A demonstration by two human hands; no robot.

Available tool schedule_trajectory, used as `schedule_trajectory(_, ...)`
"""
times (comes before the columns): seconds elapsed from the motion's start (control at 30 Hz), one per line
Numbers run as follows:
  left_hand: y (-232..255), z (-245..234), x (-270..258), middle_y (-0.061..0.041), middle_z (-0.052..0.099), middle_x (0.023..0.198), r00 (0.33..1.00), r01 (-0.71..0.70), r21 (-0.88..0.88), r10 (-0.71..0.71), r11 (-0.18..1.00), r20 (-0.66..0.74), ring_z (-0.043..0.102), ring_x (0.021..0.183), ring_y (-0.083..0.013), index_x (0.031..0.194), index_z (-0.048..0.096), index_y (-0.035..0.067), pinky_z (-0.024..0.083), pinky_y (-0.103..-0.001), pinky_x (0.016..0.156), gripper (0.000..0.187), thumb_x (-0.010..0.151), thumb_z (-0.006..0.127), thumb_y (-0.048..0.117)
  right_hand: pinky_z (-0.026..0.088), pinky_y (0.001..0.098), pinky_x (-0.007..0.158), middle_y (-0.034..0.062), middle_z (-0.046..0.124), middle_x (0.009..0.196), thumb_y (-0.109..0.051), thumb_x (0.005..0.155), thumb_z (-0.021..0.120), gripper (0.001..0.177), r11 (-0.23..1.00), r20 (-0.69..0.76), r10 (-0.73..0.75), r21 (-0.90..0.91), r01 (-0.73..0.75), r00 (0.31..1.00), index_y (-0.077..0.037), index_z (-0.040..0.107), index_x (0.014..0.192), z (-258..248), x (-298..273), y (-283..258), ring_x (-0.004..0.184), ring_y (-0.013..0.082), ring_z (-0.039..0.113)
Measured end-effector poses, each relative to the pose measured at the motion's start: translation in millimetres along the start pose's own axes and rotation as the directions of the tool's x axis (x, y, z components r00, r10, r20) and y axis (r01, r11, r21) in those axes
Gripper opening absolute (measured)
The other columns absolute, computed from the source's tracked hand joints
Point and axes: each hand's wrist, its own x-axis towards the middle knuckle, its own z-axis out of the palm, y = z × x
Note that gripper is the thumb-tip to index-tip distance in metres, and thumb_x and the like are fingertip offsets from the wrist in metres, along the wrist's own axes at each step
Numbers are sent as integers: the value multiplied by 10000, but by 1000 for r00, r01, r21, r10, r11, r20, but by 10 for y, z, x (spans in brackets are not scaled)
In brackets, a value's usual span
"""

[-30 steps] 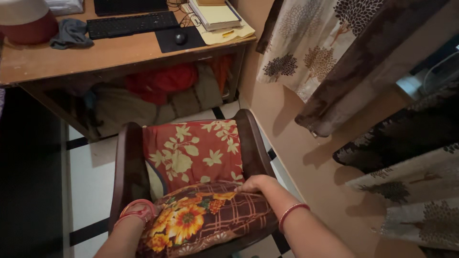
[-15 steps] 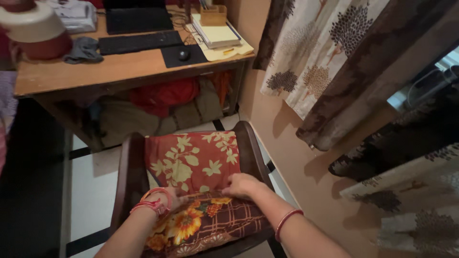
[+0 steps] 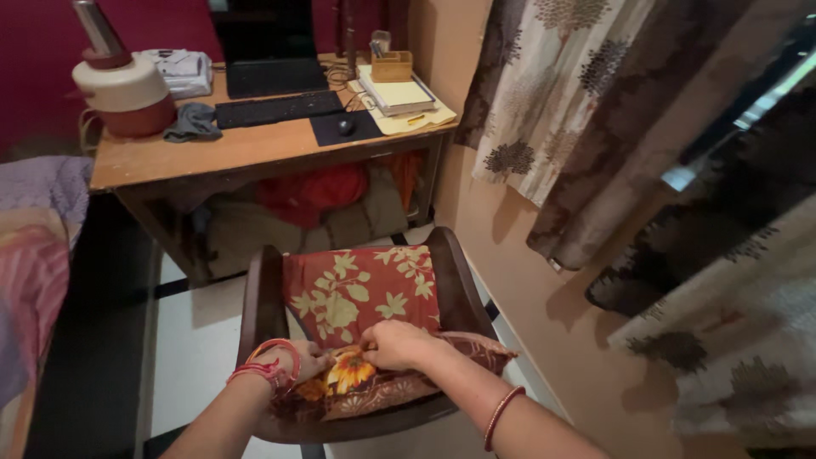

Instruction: The person moves a stack of metal bowls and a tray from a bed to a sofa, then returns to the bed to pick up a pillow and place it on a chair. They then pick up a garment and a hanger, hang the garment on a hook, and close a door.

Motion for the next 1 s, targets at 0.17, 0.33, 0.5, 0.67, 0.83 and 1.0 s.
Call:
schedule_trajectory(0.17, 98, 48, -544, -117, 610, 1413, 992, -94, -156, 80, 983, -94, 586, 1326, -264, 1477, 508, 203, 469, -370, 1113, 859, 791, 667, 695, 471, 511, 1005, 191, 620, 1275, -569, 816, 744, 677, 992, -91, -59, -112, 48, 994, -191, 619, 1364, -23, -513, -398, 1225, 371, 584)
schedule_trajectory(0.33, 224, 159, -1185, -81, 273, 1635, 970, -167, 152, 190, 974, -152, 354, 1482, -315, 1609, 87, 278, 379, -426, 1185, 1340, 615, 930, 590, 334, 568, 1109, 226, 427, 1475, -503, 620, 899, 1223, 861, -121, -139, -505, 60, 983, -141, 240, 1584, 294, -932, -628, 1350, 426, 423)
schedule_trajectory(0.5, 215, 473, -1130, -144, 169, 1661, 966, -115, 434, 202, 894, -159, 299, 1490, -408, 1612, -72, 280, 388, -515, 1151, 1417, 668, 975, 419, 258, 643, 1108, 259, 357, 1530, -356, 665, 905, 1265, 690, -351, -189, -712, -130, 917, -150, 112, 1628, 767, -922, -511, 1397, 462, 353)
schedule_trajectory(0.67, 69, 838, -739, -144, 253, 1632, 910, -43, 520, 248, 853, -332, 494, 1348, -378, 1629, -33, 272, 507, -465, 1040, 1243, 757, 846, 158, 248, 680, 1117, 272, 351, 1528, -310, 708, 873, 1200, 718, -373, -125, -673, -176, 919, -161, 111, 1622, 1013, -814, -392, 1407, 482, 333)
schedule_trajectory(0.83, 76, 1005, -583, -158, 344, 1569, 830, -55, 493, 314, 868, -461, 570, 1245, -387, 1625, 55, 275, 580, -464, 907, 1093, 823, 785, 136, 276, 683, 1109, 253, 388, 1516, -300, 723, 870, 1165, 715, -409, -173, -677, -171, 896, -171, 145, 1626, 990, -880, -343, 1390, 477, 366)
schedule_trajectory(1.0, 231, 941, -715, -152, 296, 1611, 890, -15, 492, 236, 870, -390, 545, 1293, -366, 1629, 53, 267, 580, -410, 919, 1109, 810, 790, 145, 253, 660, 1133, 244, 348, 1544, -317, 710, 865, 1174, 762, -347, -101, -629, -152, 932, -191, 132, 1619, 942, -952, -358, 1417, 471, 332)
